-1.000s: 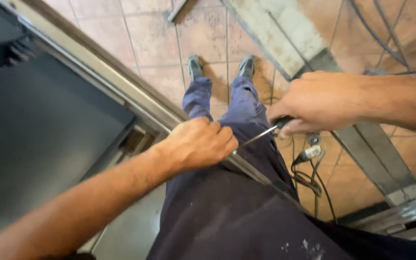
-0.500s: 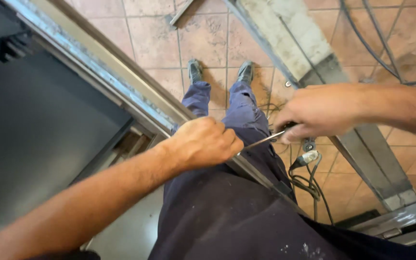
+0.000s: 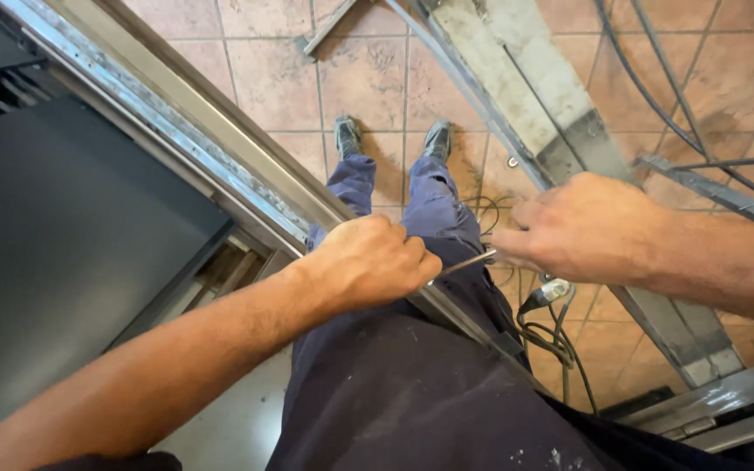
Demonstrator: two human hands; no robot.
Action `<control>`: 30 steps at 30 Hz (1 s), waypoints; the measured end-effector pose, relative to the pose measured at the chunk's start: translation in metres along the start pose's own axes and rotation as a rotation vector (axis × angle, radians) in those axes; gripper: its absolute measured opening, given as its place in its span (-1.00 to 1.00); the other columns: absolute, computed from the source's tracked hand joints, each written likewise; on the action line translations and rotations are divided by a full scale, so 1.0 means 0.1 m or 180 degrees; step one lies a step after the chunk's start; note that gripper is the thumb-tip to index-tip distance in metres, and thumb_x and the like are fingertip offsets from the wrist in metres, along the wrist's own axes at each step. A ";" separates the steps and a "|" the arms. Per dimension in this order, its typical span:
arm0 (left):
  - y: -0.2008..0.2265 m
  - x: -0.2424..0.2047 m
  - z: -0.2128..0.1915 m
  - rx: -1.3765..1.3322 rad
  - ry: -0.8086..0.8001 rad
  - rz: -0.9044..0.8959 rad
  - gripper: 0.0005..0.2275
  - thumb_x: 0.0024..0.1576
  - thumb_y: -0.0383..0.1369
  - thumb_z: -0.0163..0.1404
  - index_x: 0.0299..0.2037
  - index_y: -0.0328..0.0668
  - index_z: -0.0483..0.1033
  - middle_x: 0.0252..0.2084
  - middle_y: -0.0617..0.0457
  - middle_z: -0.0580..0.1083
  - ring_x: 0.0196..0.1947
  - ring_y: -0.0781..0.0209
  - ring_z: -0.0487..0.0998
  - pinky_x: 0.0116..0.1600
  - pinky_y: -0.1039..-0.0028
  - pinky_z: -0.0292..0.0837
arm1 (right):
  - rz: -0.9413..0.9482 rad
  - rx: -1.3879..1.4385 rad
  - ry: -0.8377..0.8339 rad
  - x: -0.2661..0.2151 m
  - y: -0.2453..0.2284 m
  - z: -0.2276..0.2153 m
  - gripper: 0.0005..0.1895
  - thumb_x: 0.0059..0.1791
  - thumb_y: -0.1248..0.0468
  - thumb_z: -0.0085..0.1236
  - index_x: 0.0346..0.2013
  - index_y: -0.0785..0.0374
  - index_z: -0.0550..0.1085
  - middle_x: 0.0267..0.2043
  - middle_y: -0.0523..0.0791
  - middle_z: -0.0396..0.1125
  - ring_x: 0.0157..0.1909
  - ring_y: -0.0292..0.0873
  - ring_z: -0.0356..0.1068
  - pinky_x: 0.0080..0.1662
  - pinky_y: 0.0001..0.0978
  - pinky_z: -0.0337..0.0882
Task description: The person uses a screwdriver to tighten a screw on a metal frame, then switches to a power drill to secure a metal plate onto the frame. The person aligns the plate and drills a screw into it.
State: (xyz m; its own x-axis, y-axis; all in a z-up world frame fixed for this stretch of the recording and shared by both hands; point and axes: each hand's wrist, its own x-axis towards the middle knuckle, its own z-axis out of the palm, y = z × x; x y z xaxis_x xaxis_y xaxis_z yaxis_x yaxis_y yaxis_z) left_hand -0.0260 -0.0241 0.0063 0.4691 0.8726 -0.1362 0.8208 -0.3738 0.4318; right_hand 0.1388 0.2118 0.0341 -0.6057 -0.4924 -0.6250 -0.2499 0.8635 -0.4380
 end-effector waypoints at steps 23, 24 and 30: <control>-0.03 -0.03 -0.18 0.0119 0.0343 0.0031 -0.93 0.13 -0.39 -0.10 -0.30 0.05 0.45 -0.54 0.10 0.49 -0.57 0.08 0.60 -0.46 0.29 0.46 | -0.0305 -0.0754 0.0986 0.08 0.18 0.32 -0.83 -0.02 0.03 -0.10 -0.19 -0.11 0.39 -0.43 -0.19 0.36 -0.43 -0.09 0.54 -0.37 -0.14 0.54; -0.02 -0.04 -0.18 0.0152 0.0351 0.0008 -0.93 0.14 -0.38 -0.10 -0.29 0.08 0.44 -0.54 0.13 0.48 -0.57 0.11 0.60 -0.46 0.31 0.47 | -0.0128 -0.0593 0.0568 0.09 0.15 0.24 -0.84 0.01 -0.05 -0.14 -0.26 -0.18 0.36 -0.44 -0.24 0.39 -0.40 -0.13 0.56 -0.33 -0.12 0.56; -0.04 -0.05 -0.11 0.0177 0.0413 0.0041 -0.94 0.13 -0.38 -0.09 -0.32 0.09 0.42 -0.55 0.12 0.48 -0.57 0.10 0.60 -0.47 0.30 0.47 | 0.0488 0.1208 -0.1064 0.35 0.16 -0.11 -0.63 0.03 -0.26 -0.10 -0.14 -0.30 0.59 -0.17 -0.11 0.56 0.03 0.05 0.55 0.03 0.09 0.53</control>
State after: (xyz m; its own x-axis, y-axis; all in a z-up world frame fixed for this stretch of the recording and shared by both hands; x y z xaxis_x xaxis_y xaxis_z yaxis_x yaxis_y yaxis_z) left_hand -0.0350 -0.0238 0.0151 0.4366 0.8996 -0.0128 0.8335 -0.3991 0.3821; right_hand 0.1049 0.2098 0.0121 -0.3245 -0.4250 -0.8451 0.1512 0.8586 -0.4898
